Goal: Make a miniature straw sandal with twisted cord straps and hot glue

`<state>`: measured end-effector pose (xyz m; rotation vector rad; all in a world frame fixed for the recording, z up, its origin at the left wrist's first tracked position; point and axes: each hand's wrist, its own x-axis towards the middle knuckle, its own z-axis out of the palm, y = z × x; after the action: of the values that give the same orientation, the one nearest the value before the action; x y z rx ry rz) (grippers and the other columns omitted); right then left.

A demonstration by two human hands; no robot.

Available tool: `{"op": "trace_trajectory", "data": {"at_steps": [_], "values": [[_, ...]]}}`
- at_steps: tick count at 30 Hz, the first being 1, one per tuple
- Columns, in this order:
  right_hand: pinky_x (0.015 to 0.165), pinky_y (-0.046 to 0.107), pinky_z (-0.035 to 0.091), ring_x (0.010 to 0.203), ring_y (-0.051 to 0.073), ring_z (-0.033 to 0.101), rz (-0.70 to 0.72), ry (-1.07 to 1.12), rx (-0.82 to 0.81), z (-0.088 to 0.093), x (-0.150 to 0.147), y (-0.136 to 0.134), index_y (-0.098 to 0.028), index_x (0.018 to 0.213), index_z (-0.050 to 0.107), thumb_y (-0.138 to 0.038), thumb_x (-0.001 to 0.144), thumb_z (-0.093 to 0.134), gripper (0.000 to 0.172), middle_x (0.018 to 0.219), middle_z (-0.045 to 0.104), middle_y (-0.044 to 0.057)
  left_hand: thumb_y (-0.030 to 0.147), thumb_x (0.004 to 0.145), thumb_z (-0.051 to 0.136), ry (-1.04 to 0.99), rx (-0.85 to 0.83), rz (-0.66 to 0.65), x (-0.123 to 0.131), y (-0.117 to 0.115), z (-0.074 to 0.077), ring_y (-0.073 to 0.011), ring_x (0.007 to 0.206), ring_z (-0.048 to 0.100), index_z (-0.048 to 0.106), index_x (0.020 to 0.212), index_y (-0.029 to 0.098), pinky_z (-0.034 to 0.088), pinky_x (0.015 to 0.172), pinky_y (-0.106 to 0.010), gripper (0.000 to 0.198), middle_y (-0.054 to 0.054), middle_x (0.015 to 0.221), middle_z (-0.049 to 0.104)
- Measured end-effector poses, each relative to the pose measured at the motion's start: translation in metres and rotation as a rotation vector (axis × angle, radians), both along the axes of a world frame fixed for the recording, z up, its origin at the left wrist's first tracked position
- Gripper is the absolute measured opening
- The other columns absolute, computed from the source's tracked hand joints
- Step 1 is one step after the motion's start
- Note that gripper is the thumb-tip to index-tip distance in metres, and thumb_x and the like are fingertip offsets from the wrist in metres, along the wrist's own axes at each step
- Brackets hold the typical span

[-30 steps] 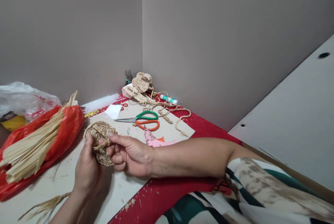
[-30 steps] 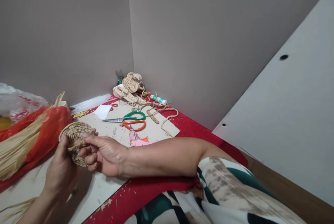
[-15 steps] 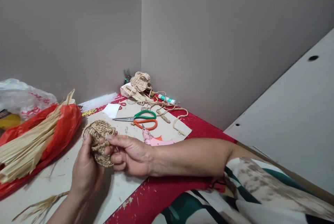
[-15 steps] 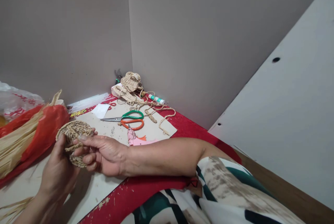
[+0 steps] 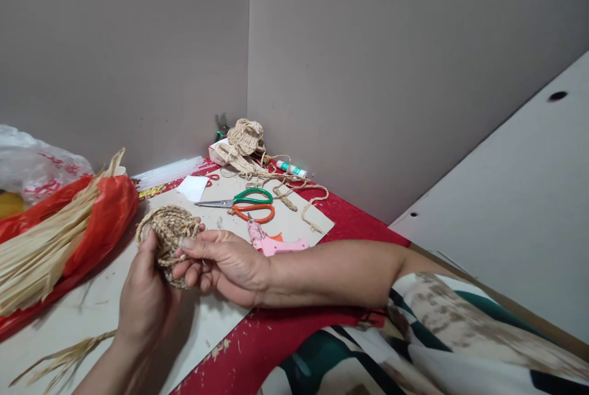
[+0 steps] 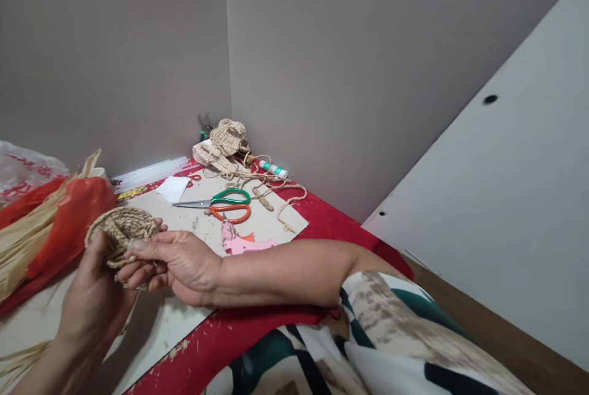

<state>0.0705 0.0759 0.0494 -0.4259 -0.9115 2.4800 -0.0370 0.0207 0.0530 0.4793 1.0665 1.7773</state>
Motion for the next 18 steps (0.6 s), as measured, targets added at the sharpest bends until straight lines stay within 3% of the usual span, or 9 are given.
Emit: {"op": "trace_trajectory", "data": {"at_steps": [4, 7, 10, 15, 18], "values": [[0.041, 0.013, 0.042, 0.052, 0.007, 0.065, -0.013, -0.027, -0.035, -0.001, 0.001, 0.002, -0.011, 0.088, 0.067, -0.034, 0.087, 0.073, 0.024, 0.073, 0.074, 0.002, 0.048, 0.083, 0.068, -0.026, 0.015, 0.013, 0.0, 0.003, 0.001, -0.0224, 0.087, 0.071, 0.071, 0.097, 0.017, 0.061, 0.073, -0.031, 0.034, -0.005, 0.09, 0.074], [0.04, 0.016, 0.046, 0.056, 0.01, 0.068, 0.089, -0.002, -0.029, 0.001, 0.004, 0.007, -0.012, 0.1, 0.065, -0.042, 0.087, 0.072, 0.034, 0.081, 0.076, 0.004, 0.047, 0.084, 0.067, -0.005, -0.017, 0.061, 0.001, 0.003, 0.006, -0.0243, 0.094, 0.071, 0.072, 0.101, 0.017, 0.061, 0.079, -0.034, 0.035, -0.007, 0.095, 0.075], [0.039, 0.017, 0.047, 0.056, 0.012, 0.069, 0.144, 0.006, 0.005, 0.005, 0.009, 0.012, -0.012, 0.1, 0.062, -0.047, 0.09, 0.068, 0.036, 0.082, 0.076, 0.006, 0.044, 0.082, 0.07, 0.006, -0.029, 0.097, 0.001, 0.005, 0.009, -0.0267, 0.101, 0.071, 0.073, 0.102, 0.016, 0.06, 0.085, -0.037, 0.034, -0.008, 0.1, 0.076], [0.038, 0.016, 0.043, 0.046, 0.009, 0.062, 0.071, -0.176, 0.064, 0.002, 0.018, 0.018, -0.012, 0.098, 0.059, -0.048, 0.099, 0.052, 0.037, 0.071, 0.073, 0.005, 0.039, 0.085, 0.066, -0.013, 0.003, 0.119, -0.003, 0.011, 0.007, -0.0257, 0.104, 0.07, 0.072, 0.109, 0.019, 0.058, 0.092, -0.039, 0.032, -0.007, 0.107, 0.076], [0.037, 0.015, 0.036, 0.037, 0.006, 0.052, -0.035, -0.217, 0.28, -0.005, 0.027, 0.023, -0.012, 0.086, 0.061, -0.048, 0.097, 0.053, 0.038, 0.057, 0.065, -0.001, 0.038, 0.09, 0.059, -0.023, -0.037, 0.096, -0.007, 0.013, 0.004, -0.0268, 0.098, 0.072, 0.072, 0.107, 0.018, 0.059, 0.088, -0.043, 0.029, -0.009, 0.102, 0.077]]}}
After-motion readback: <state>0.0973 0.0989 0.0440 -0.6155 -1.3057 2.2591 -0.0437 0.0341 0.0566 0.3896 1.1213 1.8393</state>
